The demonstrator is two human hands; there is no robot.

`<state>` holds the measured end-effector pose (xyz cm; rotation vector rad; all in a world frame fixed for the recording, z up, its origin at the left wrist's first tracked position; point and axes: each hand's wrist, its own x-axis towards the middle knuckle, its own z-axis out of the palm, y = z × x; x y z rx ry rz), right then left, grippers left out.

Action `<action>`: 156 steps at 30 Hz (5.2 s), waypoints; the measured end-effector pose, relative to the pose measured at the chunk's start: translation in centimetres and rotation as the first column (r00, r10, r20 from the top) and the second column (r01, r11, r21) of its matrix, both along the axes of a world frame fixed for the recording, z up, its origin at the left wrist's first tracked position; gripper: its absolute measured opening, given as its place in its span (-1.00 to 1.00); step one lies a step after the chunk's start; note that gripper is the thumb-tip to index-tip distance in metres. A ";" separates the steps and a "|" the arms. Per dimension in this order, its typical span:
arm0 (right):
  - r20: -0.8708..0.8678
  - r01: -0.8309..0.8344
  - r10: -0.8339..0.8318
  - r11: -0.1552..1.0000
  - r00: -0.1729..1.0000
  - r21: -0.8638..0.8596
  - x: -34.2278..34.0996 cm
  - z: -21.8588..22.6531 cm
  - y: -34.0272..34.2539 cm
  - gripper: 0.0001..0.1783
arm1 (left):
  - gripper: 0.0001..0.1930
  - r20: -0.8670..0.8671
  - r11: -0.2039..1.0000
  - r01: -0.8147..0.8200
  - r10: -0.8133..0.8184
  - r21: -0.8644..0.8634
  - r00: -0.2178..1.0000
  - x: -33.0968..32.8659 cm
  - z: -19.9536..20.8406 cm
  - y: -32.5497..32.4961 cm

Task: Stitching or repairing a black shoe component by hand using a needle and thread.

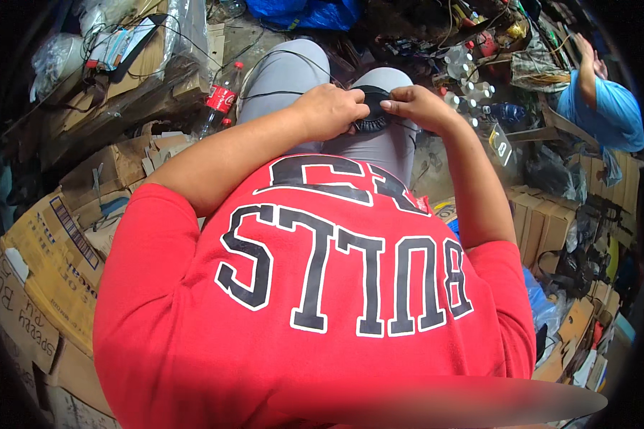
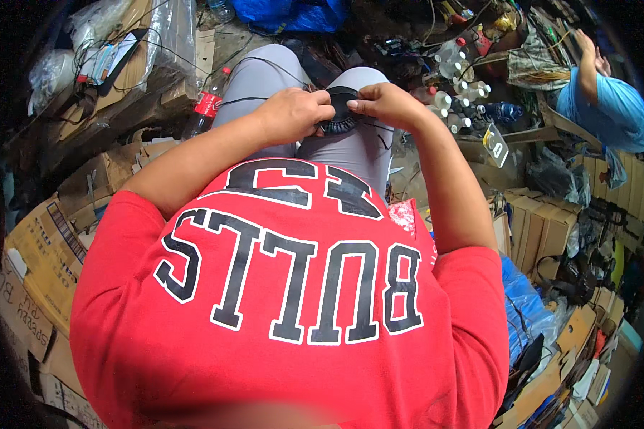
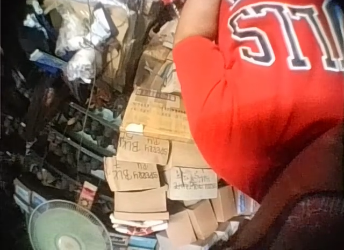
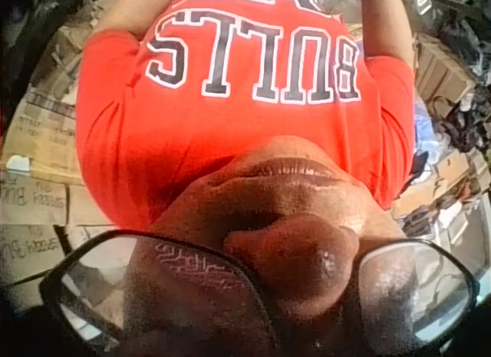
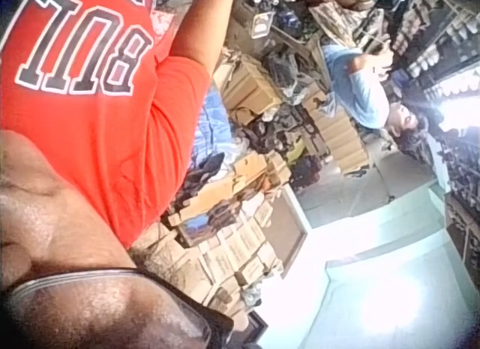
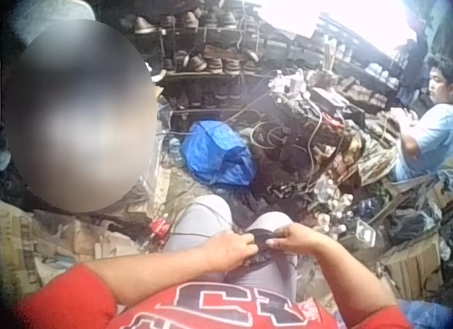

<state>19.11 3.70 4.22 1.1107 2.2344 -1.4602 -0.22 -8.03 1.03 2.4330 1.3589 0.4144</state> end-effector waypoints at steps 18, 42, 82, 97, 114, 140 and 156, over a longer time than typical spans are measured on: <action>-0.169 0.285 -0.295 0.955 0.940 -0.084 1.7 0.9 -4.2 -0.61 | -0.62 0.336 0.932 -0.349 0.362 -0.101 0.870 -10.9 6.8 2.2; -0.335 0.324 -0.192 0.858 0.922 0.399 2.4 3.6 -7.0 -0.74 | -0.73 0.583 0.601 0.347 0.252 -0.720 0.772 -1.7 -0.4 7.9; -0.301 0.315 -0.427 0.880 0.853 -0.355 4.6 -2.3 -1.7 -0.74 | -0.72 0.542 0.672 0.451 -0.087 -0.588 0.836 -0.3 -1.1 10.7; -0.424 0.402 -0.266 0.874 0.865 0.272 2.2 -1.1 -5.4 -0.77 | -0.68 0.434 0.976 0.029 0.070 -0.216 0.898 -3.5 0.9 6.2; -0.302 0.325 -0.286 0.942 0.910 0.086 3.3 -1.4 -3.9 -0.71 | -0.75 0.463 0.987 -0.148 0.163 -0.069 0.871 -2.2 -0.6 3.5; -0.296 0.302 -0.305 0.952 0.905 -0.056 3.0 -0.9 -3.8 -0.66 | -0.78 0.398 0.992 -0.028 0.075 -0.124 0.914 -2.2 1.4 3.7; -0.368 0.494 -0.563 0.827 0.741 -0.270 1.3 -1.7 -3.9 -0.87 | -0.89 0.533 0.839 -0.094 0.423 -0.535 0.733 1.5 -3.2 4.0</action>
